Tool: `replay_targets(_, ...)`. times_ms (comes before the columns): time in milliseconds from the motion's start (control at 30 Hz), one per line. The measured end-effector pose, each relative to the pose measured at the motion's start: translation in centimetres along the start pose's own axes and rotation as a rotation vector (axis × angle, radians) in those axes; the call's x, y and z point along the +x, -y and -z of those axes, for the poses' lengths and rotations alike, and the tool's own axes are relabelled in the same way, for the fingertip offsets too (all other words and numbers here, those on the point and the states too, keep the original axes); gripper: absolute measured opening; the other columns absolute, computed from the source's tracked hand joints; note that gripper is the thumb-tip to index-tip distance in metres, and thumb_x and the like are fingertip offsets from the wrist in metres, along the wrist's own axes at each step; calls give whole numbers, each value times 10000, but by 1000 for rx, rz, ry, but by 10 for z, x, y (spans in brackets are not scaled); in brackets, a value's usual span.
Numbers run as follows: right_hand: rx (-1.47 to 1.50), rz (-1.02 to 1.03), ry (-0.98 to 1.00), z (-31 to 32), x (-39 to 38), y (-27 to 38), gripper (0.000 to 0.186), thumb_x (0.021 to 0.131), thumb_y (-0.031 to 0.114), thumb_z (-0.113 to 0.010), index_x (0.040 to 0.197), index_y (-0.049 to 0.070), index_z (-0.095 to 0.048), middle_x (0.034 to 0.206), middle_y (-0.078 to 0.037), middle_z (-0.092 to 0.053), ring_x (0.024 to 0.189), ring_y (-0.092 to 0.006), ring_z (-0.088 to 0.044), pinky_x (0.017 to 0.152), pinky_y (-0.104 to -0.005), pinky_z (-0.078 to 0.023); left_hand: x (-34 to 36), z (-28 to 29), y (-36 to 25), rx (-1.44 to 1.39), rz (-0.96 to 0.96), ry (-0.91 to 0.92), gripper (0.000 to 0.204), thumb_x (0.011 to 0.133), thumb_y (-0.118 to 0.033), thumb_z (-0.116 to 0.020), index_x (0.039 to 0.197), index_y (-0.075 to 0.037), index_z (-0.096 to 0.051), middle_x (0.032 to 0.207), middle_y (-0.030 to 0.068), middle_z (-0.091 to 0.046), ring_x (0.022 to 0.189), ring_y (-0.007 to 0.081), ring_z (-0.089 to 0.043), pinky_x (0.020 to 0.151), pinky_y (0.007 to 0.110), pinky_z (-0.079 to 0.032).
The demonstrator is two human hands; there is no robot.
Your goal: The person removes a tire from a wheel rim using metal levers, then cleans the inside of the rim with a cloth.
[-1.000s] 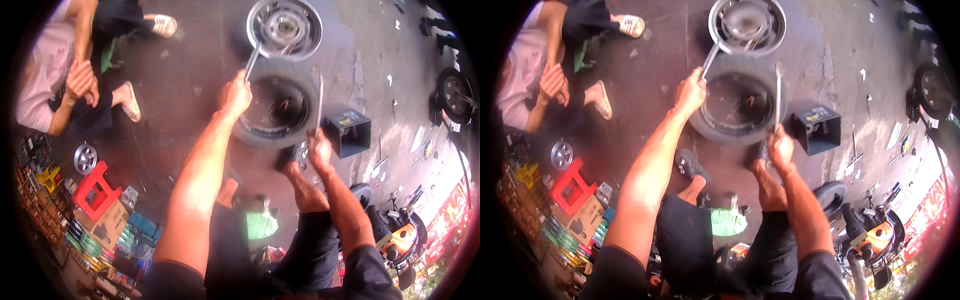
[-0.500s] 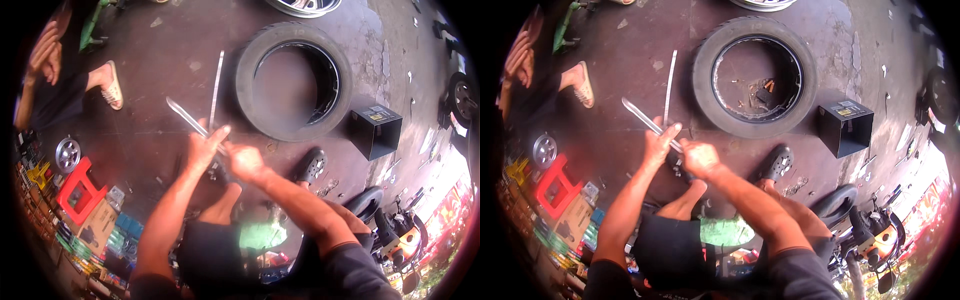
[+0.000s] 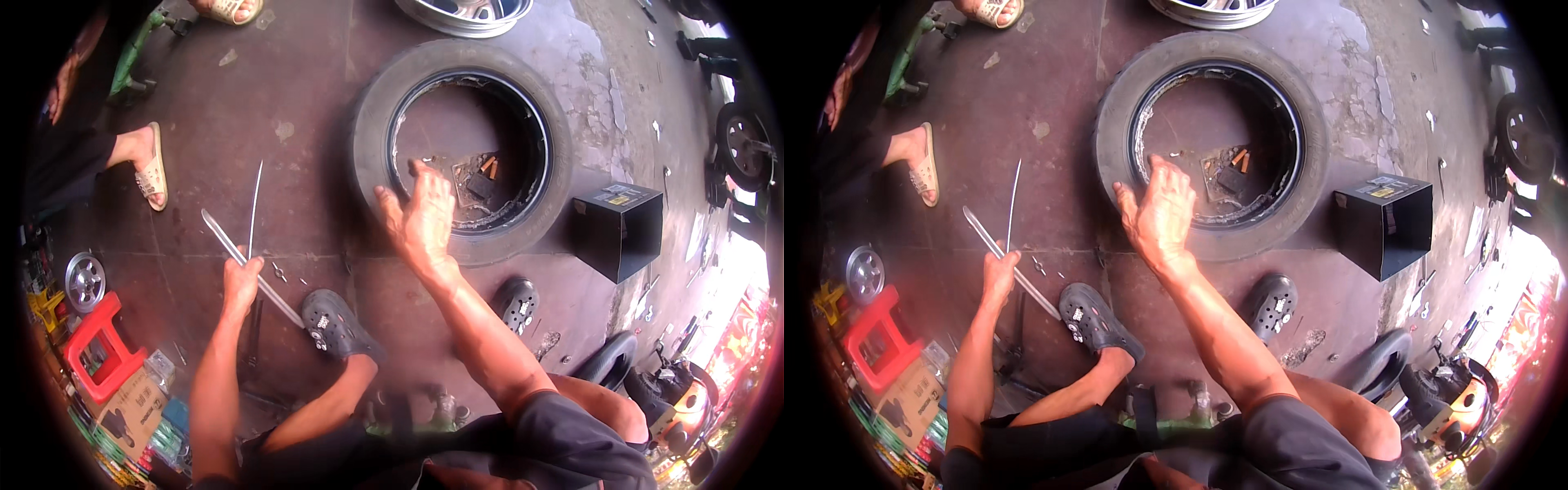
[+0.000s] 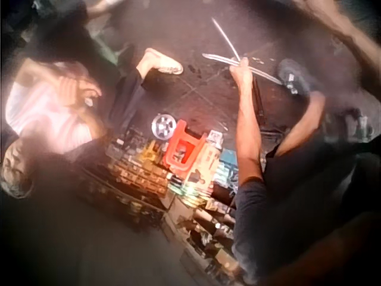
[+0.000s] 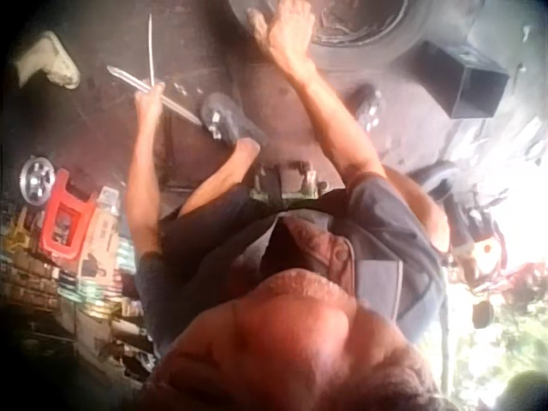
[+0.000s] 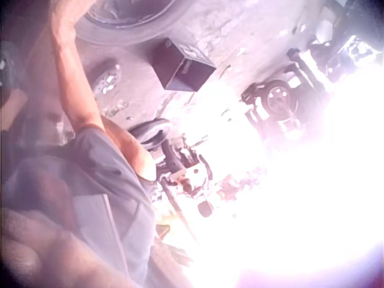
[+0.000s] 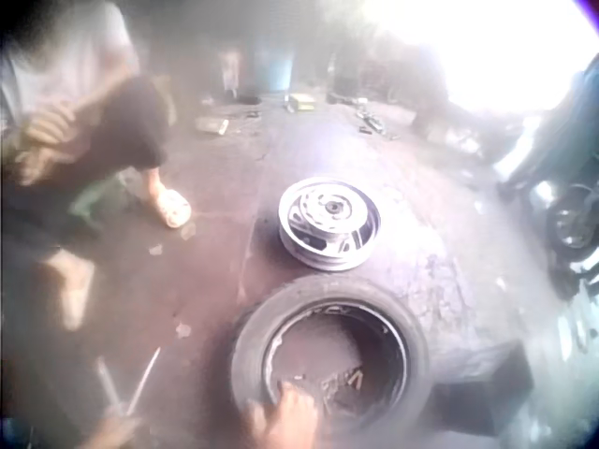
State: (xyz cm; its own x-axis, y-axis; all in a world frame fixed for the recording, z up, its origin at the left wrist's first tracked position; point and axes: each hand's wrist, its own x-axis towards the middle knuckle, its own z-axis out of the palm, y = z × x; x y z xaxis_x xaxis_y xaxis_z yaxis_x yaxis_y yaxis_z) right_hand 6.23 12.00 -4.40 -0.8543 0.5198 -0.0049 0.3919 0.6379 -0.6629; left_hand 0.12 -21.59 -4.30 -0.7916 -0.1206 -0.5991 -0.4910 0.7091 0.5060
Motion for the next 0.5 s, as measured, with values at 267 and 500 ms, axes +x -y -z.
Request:
replay_targets(267,-103,-37,88,-8,-2,8,714,834,380,-776,1339,-73,-553,1238,-227,-619,1163,-373,-562,983,-490,-429,-40,36,46,76,189,29,171,851,-133,-630,988,-31,-640,674,33,-543,537,131,-504,474,360,-390)
replay_targets(500,-315,165,164,-23,-32,-6,1021,743,366,-860,1517,-53,-343,1414,-225,-496,1252,-366,-488,1074,-494,-363,-44,13,94,217,109,34,336,908,-193,-650,1194,-18,-671,954,167,-704,961,296,-689,896,425,-519)
